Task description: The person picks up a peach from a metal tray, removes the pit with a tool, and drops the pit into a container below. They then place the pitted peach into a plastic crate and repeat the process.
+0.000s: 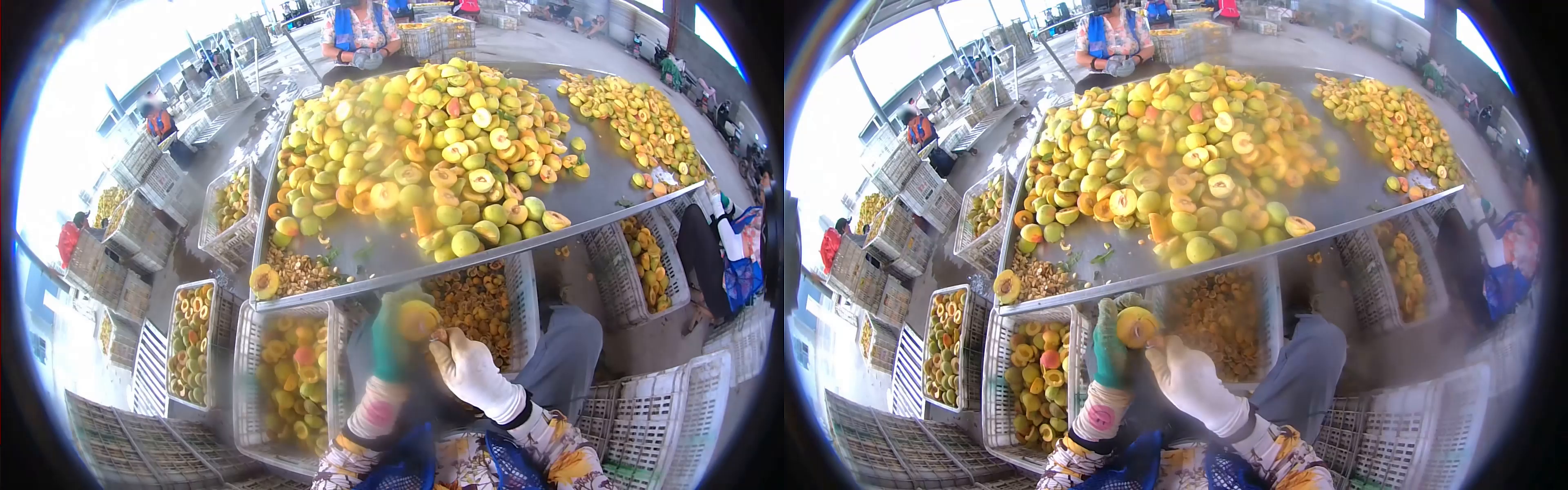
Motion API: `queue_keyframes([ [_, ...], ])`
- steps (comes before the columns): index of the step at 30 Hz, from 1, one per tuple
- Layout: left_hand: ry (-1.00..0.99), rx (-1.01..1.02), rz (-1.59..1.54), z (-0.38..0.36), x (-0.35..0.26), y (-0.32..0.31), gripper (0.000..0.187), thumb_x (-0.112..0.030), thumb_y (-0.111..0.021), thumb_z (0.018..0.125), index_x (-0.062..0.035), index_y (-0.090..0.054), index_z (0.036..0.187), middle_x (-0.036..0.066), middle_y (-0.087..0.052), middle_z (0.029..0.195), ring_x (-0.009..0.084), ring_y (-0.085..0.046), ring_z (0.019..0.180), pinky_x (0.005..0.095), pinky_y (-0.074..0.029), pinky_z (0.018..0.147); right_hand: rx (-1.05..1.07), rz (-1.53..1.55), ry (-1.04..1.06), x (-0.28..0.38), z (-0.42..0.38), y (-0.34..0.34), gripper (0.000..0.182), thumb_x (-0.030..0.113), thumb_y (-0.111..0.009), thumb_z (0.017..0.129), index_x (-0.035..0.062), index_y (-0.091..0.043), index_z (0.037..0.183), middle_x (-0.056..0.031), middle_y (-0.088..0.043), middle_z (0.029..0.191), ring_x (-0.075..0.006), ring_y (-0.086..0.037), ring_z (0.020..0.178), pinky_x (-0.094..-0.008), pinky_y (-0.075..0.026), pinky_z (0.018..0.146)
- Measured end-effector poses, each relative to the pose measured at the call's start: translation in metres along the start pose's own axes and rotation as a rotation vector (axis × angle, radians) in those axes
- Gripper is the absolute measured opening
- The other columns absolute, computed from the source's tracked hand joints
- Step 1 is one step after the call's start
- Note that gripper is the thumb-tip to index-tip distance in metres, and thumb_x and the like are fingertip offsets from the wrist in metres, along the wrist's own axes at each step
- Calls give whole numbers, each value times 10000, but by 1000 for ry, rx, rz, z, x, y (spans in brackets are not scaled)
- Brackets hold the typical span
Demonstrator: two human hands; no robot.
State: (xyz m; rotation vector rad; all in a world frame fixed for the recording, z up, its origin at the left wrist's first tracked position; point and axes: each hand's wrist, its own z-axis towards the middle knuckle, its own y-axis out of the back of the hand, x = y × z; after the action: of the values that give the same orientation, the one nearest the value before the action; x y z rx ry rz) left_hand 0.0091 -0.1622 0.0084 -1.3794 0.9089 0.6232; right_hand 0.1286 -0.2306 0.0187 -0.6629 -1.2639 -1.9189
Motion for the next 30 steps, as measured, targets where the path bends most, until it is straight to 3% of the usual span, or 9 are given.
queue_keyframes([
  [6, -201, -112, 253, -7, 16, 3, 214, -166, -496, 968, 4, -611, 1026, 67, -613, 959, 143, -578, 820, 273, -473, 744, 100, 21, -117, -4, -3, -8, 193, 158, -537, 940, -21, -517, 870, -246, -544, 592, -417, -596, 593, -434, -435, 483],
  [9, -290, -218, 398, -10, 24, 2, 199, -159, -497, 969, -9, -613, 1032, 50, -612, 916, 112, -573, 752, 253, -469, 679, 154, 140, -127, -12, -4, -12, 202, 148, -514, 949, -37, -520, 866, -258, -533, 590, -423, -593, 593, -429, -415, 473],
  [18, -32, -274, 336, -16, 9, -5, 163, -169, -597, 930, -24, -641, 992, -25, -597, 860, 52, -511, 750, 202, -433, 664, 138, 229, -148, -31, -12, -40, 239, 182, -504, 953, -41, -530, 873, -279, -562, 669, -425, -611, 645, -440, -432, 519],
  [20, -350, -320, 477, -5, 47, 11, 153, -157, -593, 930, -20, -637, 985, -21, -596, 853, 60, -516, 739, 204, -440, 659, 191, 155, -161, -35, -9, -40, 242, 190, -503, 953, -42, -530, 890, -284, -565, 676, -447, -600, 652, -450, -446, 538],
  [21, -381, -312, 519, -2, 50, 14, 154, -154, -592, 930, -17, -635, 986, -17, -597, 852, 64, -521, 737, 208, -445, 661, 217, 120, -168, -34, -4, -39, 244, 193, -503, 953, -43, -530, 899, -287, -566, 680, -458, -595, 656, -455, -452, 548],
  [23, -444, -301, 601, 2, 56, 19, 155, -148, -590, 930, -11, -631, 989, -10, -599, 849, 73, -530, 732, 215, -454, 667, 412, 414, -532, -31, 6, -29, 376, 348, -466, 956, -19, -532, 909, -185, -554, 632, -329, -582, 570, -379, -438, 475],
  [25, -265, -256, 590, 3, 45, 22, 165, -155, -594, 927, -7, -633, 987, -8, -601, 848, 73, -535, 735, 222, -458, 672, 593, 716, -901, -21, 16, -15, 511, 502, -429, 958, 4, -534, 918, -83, -542, 585, -200, -568, 484, -302, -423, 402],
  [26, -199, -189, 567, 8, 38, 24, 180, -156, -600, 913, -1, -633, 997, 16, -610, 843, 96, -553, 731, 238, -466, 664, 592, 701, -878, -20, 13, -15, 617, 640, -389, 913, 40, -528, 938, 2, -486, 616, -77, -492, 468, -219, -371, 363],
  [30, 95, -37, 458, 20, 32, 37, 229, -175, -621, 884, 10, -640, 1018, 55, -627, 810, 130, -589, 713, 260, -481, 640, 629, 717, -917, -29, 11, -13, 614, 657, -419, 897, 52, -504, 961, -1, -479, 655, -84, -433, 443, -225, -338, 356],
])
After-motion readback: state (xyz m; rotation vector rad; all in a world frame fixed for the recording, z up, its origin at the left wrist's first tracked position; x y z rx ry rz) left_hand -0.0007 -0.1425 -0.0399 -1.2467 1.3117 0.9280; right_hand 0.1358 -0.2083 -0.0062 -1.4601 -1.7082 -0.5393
